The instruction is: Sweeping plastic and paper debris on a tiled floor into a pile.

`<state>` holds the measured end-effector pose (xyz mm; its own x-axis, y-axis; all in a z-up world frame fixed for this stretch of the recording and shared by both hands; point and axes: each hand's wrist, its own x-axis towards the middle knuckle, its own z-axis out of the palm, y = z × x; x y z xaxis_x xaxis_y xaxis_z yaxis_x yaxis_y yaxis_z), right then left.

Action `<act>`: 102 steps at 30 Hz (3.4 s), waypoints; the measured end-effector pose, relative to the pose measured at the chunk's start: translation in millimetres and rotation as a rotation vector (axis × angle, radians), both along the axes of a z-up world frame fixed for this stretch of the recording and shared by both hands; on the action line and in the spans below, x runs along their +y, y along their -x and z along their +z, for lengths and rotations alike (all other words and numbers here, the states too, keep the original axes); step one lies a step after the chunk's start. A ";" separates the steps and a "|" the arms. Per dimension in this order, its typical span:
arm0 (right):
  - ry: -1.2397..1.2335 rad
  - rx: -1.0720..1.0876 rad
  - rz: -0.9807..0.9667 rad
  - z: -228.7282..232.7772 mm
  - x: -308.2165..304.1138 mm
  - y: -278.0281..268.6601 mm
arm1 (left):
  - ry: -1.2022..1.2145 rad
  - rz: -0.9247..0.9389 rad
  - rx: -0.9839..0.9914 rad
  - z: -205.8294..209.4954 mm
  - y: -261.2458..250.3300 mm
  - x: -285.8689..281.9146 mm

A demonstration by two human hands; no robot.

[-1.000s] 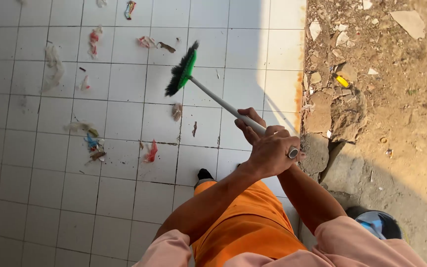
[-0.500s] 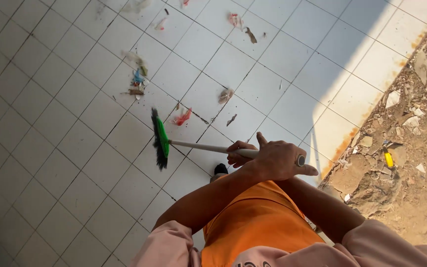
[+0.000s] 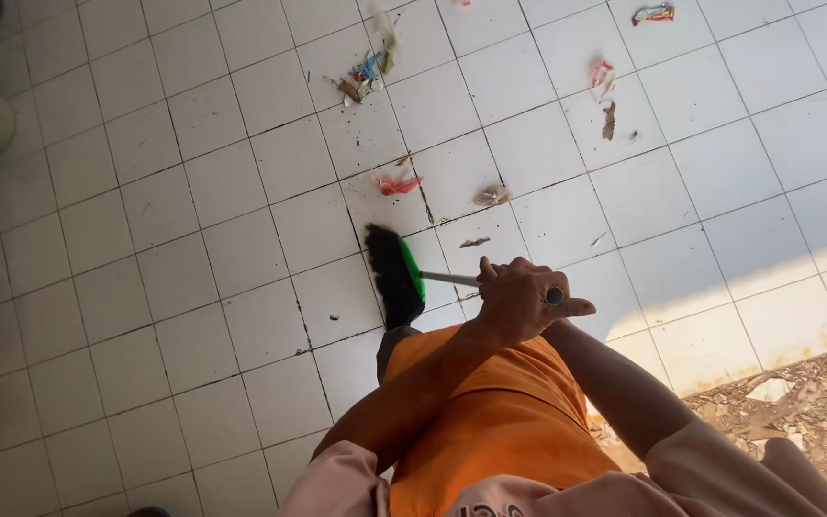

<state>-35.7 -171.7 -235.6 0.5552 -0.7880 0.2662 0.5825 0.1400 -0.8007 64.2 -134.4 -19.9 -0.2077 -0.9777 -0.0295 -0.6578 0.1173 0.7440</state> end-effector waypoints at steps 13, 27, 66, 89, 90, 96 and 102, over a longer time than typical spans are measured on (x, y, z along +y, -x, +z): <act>0.519 1.623 -0.161 125.7 -141.5 116.4 | 0.161 0.000 0.222 -9.4 56.4 -62.2; 0.800 1.133 -0.248 269.5 -35.0 -47.9 | 0.593 0.110 0.207 113.1 -21.2 9.0; 0.988 1.849 0.215 109.2 -397.3 -112.3 | 0.066 0.360 0.223 -32.0 -118.2 -267.6; 0.414 0.774 0.445 339.3 -381.0 -232.1 | 0.297 0.289 0.499 159.5 -186.2 -334.7; 0.433 0.776 0.438 336.1 -374.0 -242.4 | 0.270 0.316 0.389 159.4 -196.0 -336.1; 0.560 0.790 0.412 282.4 -365.9 -302.4 | 0.146 0.466 0.354 136.5 -273.4 -357.0; 0.751 0.732 0.401 174.9 -372.4 -394.3 | -0.163 0.579 0.199 43.4 -356.6 -371.8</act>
